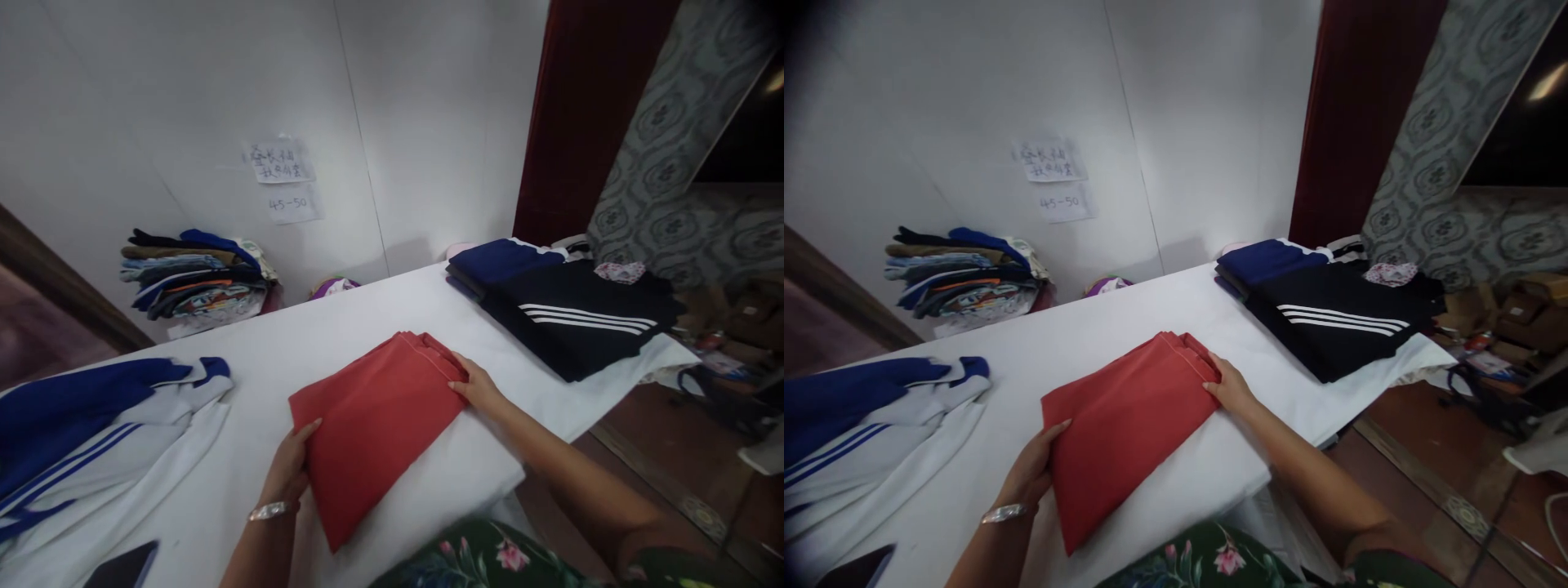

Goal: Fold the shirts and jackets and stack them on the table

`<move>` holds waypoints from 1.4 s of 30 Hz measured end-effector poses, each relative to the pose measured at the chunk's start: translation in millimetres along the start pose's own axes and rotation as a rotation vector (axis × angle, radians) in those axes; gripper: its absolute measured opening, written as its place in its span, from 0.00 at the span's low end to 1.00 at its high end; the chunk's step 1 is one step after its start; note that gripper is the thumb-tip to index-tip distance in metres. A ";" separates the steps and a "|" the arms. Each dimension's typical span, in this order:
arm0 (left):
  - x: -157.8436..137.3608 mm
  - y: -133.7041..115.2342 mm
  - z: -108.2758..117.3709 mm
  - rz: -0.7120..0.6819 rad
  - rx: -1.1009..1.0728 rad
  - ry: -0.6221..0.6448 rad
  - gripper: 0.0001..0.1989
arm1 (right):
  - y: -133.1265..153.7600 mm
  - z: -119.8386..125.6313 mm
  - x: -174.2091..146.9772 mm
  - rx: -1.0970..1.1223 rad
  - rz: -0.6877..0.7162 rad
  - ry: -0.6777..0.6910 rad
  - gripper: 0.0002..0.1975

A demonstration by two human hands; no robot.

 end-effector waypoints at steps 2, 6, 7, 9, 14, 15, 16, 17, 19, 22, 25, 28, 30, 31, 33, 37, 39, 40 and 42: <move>1.5 -0.5 1.1 -0.023 0.009 -0.014 0.09 | 9.5 1.2 -2.6 -0.239 0.018 0.014 0.37; 2.2 -2.1 1.7 -0.080 0.010 -0.054 0.06 | 61.8 -18.7 3.2 -0.509 0.223 0.108 0.34; 2.2 -2.3 0.5 -0.096 0.004 -0.050 0.06 | 75.6 -29.5 6.0 -0.519 0.292 0.153 0.33; 2.4 -2.8 -0.6 -0.131 -0.009 -0.048 0.06 | 95.2 -53.5 12.0 -0.530 0.396 0.255 0.34; 4.7 -0.5 5.5 -0.165 -0.004 -0.072 0.08 | 84.6 -99.7 22.3 -0.614 0.369 0.511 0.37; 6.1 -0.4 6.7 -0.168 0.009 -0.061 0.09 | 80.1 -102.4 22.9 -0.626 0.356 0.527 0.37; 8.0 -1.1 8.3 -0.174 0.030 -0.053 0.10 | 77.3 -103.4 23.1 -0.631 0.352 0.533 0.37; 10.5 -3.1 10.3 -0.185 0.063 -0.050 0.12 | 76.0 -103.5 23.3 -0.630 0.347 0.537 0.37; 16.8 -13.1 16.7 -0.242 0.176 -0.095 0.17 | 78.4 -102.9 25.1 -0.621 0.331 0.543 0.38; 27.6 -40.0 27.5 -0.369 0.484 -0.290 0.29 | 95.2 -105.5 36.3 -0.611 0.360 0.516 0.37; 41.1 -60.4 25.7 -0.411 0.847 -0.403 0.34 | 107.3 -115.3 56.8 -0.659 0.425 0.494 0.35; 52.0 -64.7 23.4 -0.413 0.987 -0.396 0.25 | 89.6 -124.1 78.8 -0.714 0.317 0.539 0.35; 54.3 -63.5 25.7 -0.421 1.013 -0.400 0.20 | 72.9 -125.5 88.0 -0.706 0.226 0.556 0.35; 54.4 -62.7 26.9 -0.428 1.029 -0.403 0.19 | 67.1 -125.5 90.4 -0.692 0.207 0.554 0.35; 53.9 -61.8 28.0 -0.442 1.061 -0.401 0.18 | 61.2 -125.2 91.8 -0.664 0.215 0.540 0.35; 51.5 -68.5 19.9 -0.514 1.170 -0.391 0.18 | 60.2 -123.0 89.7 -0.627 0.239 0.489 0.34; 49.7 -74.8 6.2 -0.624 1.272 -0.358 0.16 | 61.1 -121.9 90.6 -0.627 0.241 0.465 0.32; 49.2 -76.6 -1.0 -0.673 1.313 -0.334 0.16 | 61.4 -121.4 92.1 -0.633 0.238 0.459 0.30; 50.1 -77.1 -11.2 -0.718 1.343 -0.296 0.16 | 62.1 -120.6 97.4 -0.650 0.231 0.452 0.26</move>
Point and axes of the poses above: each hand's wrist, its own x-axis towards the middle knuckle, its own z-axis out of the back of the hand, y = z × x, the point moved 8 cm from there along x, towards the middle knuckle, and after that the axes turned 2 degrees about z, right-handed, at the moved point
